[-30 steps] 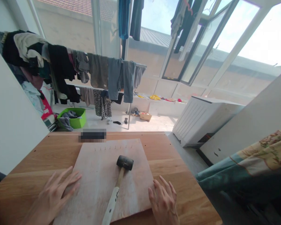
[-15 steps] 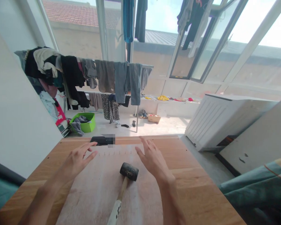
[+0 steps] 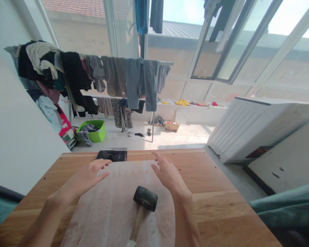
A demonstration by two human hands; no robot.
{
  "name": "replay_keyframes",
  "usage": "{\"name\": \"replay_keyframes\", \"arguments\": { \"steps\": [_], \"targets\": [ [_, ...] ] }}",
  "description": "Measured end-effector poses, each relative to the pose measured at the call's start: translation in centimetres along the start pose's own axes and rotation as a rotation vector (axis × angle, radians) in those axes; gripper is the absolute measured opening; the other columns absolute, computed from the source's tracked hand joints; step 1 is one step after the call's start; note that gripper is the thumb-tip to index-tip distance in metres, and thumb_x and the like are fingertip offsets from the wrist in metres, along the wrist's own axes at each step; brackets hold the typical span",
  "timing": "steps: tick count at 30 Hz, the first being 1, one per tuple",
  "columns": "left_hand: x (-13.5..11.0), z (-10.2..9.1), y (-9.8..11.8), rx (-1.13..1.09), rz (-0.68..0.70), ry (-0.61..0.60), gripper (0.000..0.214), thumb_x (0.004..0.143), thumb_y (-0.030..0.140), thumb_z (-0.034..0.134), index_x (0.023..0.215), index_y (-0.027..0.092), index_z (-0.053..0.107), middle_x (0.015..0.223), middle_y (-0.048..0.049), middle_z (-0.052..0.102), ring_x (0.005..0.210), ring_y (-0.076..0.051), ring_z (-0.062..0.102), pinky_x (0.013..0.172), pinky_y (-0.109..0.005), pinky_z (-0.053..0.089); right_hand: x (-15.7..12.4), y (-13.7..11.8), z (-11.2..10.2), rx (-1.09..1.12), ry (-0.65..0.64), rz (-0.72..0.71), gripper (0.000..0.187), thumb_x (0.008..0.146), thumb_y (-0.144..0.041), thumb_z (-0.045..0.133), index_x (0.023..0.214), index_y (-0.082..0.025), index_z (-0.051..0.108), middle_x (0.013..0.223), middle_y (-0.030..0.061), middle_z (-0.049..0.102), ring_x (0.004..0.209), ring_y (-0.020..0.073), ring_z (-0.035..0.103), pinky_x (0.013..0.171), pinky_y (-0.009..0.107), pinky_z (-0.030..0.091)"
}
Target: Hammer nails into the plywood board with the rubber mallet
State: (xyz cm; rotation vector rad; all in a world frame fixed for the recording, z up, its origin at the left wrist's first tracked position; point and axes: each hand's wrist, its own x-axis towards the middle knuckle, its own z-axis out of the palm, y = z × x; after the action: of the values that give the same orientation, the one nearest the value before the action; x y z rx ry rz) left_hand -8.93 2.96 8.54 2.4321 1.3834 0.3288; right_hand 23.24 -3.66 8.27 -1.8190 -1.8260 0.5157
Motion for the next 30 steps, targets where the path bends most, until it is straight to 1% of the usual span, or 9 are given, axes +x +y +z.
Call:
{"name": "replay_keyframes", "arguments": {
  "steps": [3,6,9,11,14,16,21,25,30],
  "targets": [
    [0.2,0.7,-0.1,0.004,-0.001,-0.062,0.042,0.086,0.025,0.057,0.128,0.023,0.064,0.123,-0.0080,0.069,0.112,-0.024,0.066,0.101,-0.034,0.048,0.4,1.1,1.2,-0.061,-0.063,0.024,0.052,0.088,-0.020,0.058,0.141,-0.020,0.052,0.111,0.0100,0.071,0.097,0.0227,0.066,0.092,0.038,0.049],
    [0.3,1.4,-0.3,0.005,-0.003,-0.093,0.043,0.086,0.021,0.055,0.128,0.023,0.064,0.123,-0.0079,0.069,0.110,-0.025,0.067,0.098,-0.034,0.049,0.6,1.3,2.0,-0.114,-0.105,0.049,0.054,0.082,-0.010,0.059,0.136,-0.016,0.057,0.105,0.0104,0.071,0.092,0.0226,0.065,0.087,0.035,0.049],
    [0.4,2.5,-0.8,-0.008,0.023,-0.093,0.043,0.086,0.017,0.052,0.126,0.023,0.065,0.125,-0.0078,0.068,0.111,-0.024,0.066,0.100,-0.034,0.048,0.7,0.9,2.4,-0.132,-0.121,0.046,0.051,0.075,0.000,0.054,0.123,-0.015,0.065,0.094,0.0086,0.070,0.087,0.0208,0.064,0.082,0.031,0.047],
    [0.5,3.1,-1.1,-0.015,0.039,-0.085,0.039,0.087,0.014,0.048,0.120,0.022,0.066,0.123,-0.0078,0.068,0.111,-0.023,0.066,0.101,-0.034,0.047,0.8,0.6,2.5,-0.142,-0.125,0.038,0.050,0.072,0.004,0.050,0.114,-0.016,0.068,0.087,0.0061,0.069,0.083,0.0193,0.063,0.079,0.029,0.046],
    [0.7,3.4,-1.4,-0.037,0.059,-0.075,0.036,0.088,0.011,0.044,0.113,0.021,0.068,0.117,-0.0073,0.071,0.109,-0.023,0.067,0.100,-0.033,0.047,0.9,0.4,2.5,-0.149,-0.124,0.029,0.046,0.071,0.004,0.046,0.105,-0.017,0.069,0.081,0.0041,0.067,0.080,0.0180,0.062,0.076,0.027,0.044],
    [0.7,3.2,-1.3,-0.060,0.069,-0.066,0.036,0.088,0.010,0.044,0.112,0.021,0.068,0.110,-0.0065,0.072,0.104,-0.022,0.068,0.096,-0.032,0.048,0.9,0.3,2.3,-0.155,-0.113,0.025,0.044,0.072,0.003,0.045,0.104,-0.017,0.069,0.080,0.0044,0.066,0.080,0.0184,0.061,0.076,0.027,0.043],
    [0.8,2.6,-0.6,-0.117,0.072,-0.014,0.032,0.090,0.013,0.048,0.115,0.021,0.067,0.097,-0.0040,0.073,0.090,-0.019,0.068,0.087,-0.031,0.048,0.9,-0.5,2.0,-0.146,-0.096,-0.013,0.044,0.076,-0.001,0.043,0.110,-0.018,0.066,0.085,0.0042,0.068,0.081,0.0182,0.060,0.077,0.027,0.042],
    [0.9,2.8,-0.4,-0.156,0.095,0.000,0.031,0.089,0.011,0.050,0.114,0.020,0.067,0.092,-0.0022,0.072,0.087,-0.019,0.068,0.085,-0.029,0.048,1.4,-0.9,3.0,-0.137,-0.126,-0.037,0.040,0.077,-0.001,0.047,0.106,-0.018,0.067,0.082,0.0031,0.069,0.080,0.0175,0.061,0.078,0.026,0.041],
    [1.2,3.7,-0.8,-0.188,0.093,-0.009,0.029,0.087,0.007,0.052,0.108,0.020,0.067,0.093,-0.0022,0.073,0.089,-0.019,0.068,0.088,-0.029,0.047,1.9,-0.4,4.5,-0.139,-0.163,-0.022,0.033,0.074,-0.002,0.052,0.096,-0.020,0.070,0.080,0.0029,0.070,0.076,0.0169,0.061,0.072,0.024,0.039]
  ]
}}
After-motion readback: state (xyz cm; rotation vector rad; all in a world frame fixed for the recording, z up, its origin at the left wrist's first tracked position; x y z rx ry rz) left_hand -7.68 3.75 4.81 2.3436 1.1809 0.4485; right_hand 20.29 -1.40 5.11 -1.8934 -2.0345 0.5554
